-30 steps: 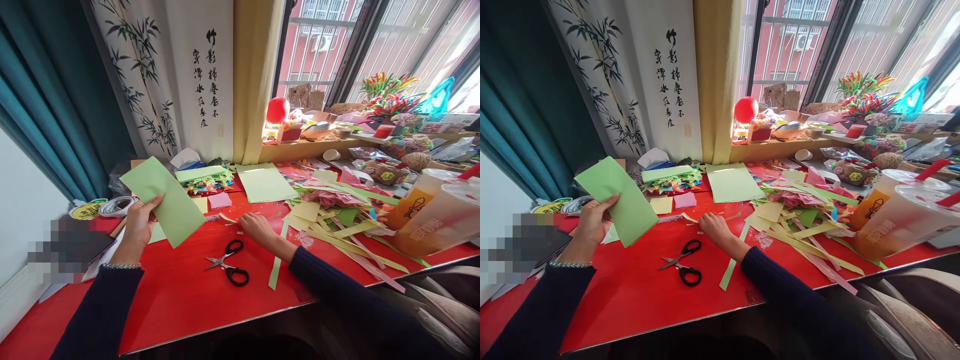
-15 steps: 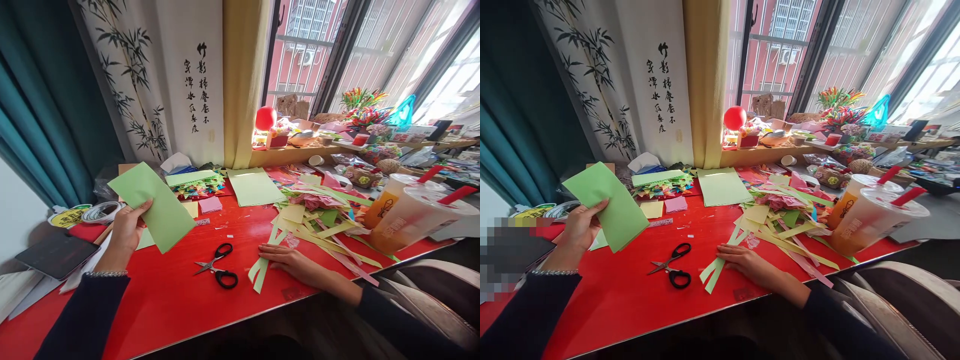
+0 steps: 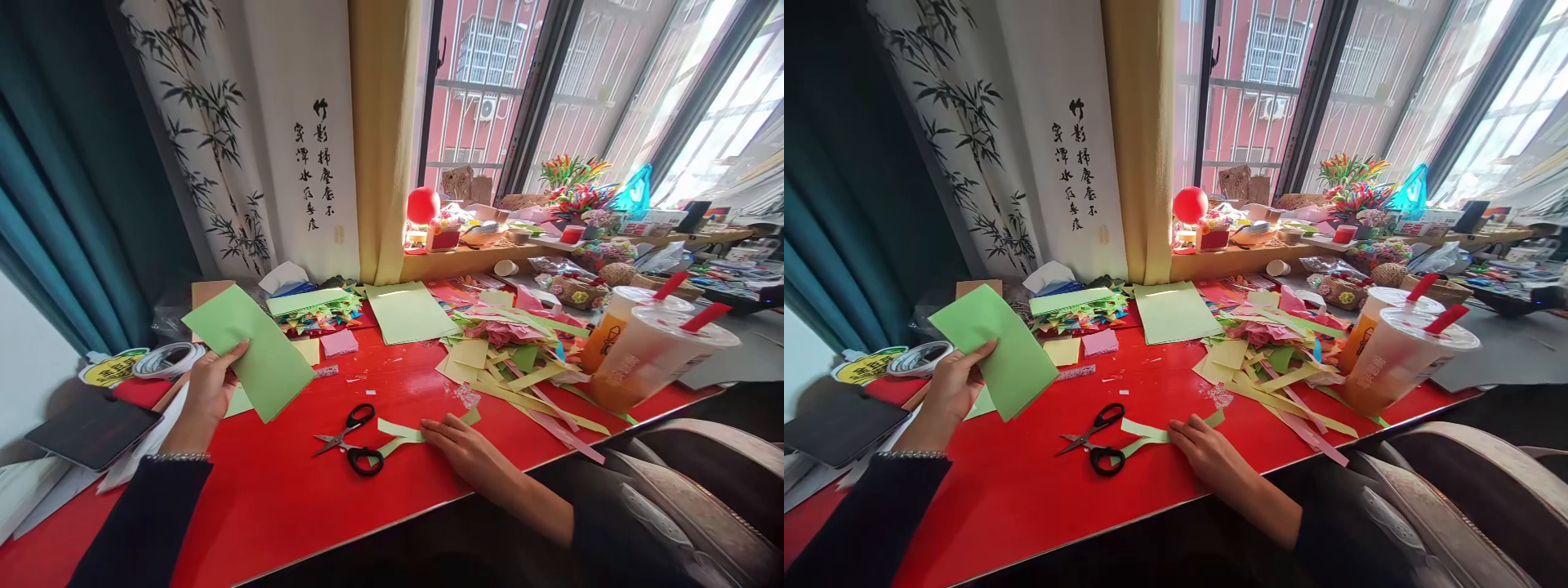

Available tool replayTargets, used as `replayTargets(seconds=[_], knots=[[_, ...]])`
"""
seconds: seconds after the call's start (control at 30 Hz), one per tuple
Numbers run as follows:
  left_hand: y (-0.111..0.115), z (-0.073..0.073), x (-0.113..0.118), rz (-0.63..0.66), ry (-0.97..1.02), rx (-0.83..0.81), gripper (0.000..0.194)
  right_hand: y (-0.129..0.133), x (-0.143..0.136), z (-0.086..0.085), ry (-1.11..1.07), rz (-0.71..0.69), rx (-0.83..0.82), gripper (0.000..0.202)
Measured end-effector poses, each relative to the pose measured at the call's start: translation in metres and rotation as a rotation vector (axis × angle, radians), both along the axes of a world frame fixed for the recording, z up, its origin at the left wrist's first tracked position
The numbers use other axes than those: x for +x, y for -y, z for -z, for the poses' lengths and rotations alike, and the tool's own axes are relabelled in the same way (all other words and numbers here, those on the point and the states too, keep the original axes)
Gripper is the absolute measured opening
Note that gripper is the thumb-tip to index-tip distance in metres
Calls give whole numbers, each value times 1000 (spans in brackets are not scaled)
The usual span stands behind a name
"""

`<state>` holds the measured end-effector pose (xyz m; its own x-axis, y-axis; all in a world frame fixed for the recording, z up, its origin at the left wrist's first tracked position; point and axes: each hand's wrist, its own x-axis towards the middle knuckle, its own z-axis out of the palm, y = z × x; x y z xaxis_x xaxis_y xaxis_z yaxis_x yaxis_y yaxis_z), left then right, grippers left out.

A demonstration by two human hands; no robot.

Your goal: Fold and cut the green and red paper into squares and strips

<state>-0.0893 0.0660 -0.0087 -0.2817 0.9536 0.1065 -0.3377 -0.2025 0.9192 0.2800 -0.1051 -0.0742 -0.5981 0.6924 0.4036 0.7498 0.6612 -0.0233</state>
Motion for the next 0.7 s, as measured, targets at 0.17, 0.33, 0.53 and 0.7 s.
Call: replayTargets(seconds=[0.17, 0.33, 0.53, 0.7], knots=[[1, -1, -2, -17, 5, 3, 32, 33, -5, -1, -4, 57, -41, 59], [1, 0, 2, -14, -22, 2, 29, 61, 0, 20, -123, -37, 12, 45], [0, 6, 2, -4, -145, -44, 29, 54, 3, 24, -459, -97, -36, 26], [-3, -7, 0, -68, -383, -23, 29, 27, 37, -17, -612, 220, -8, 20]])
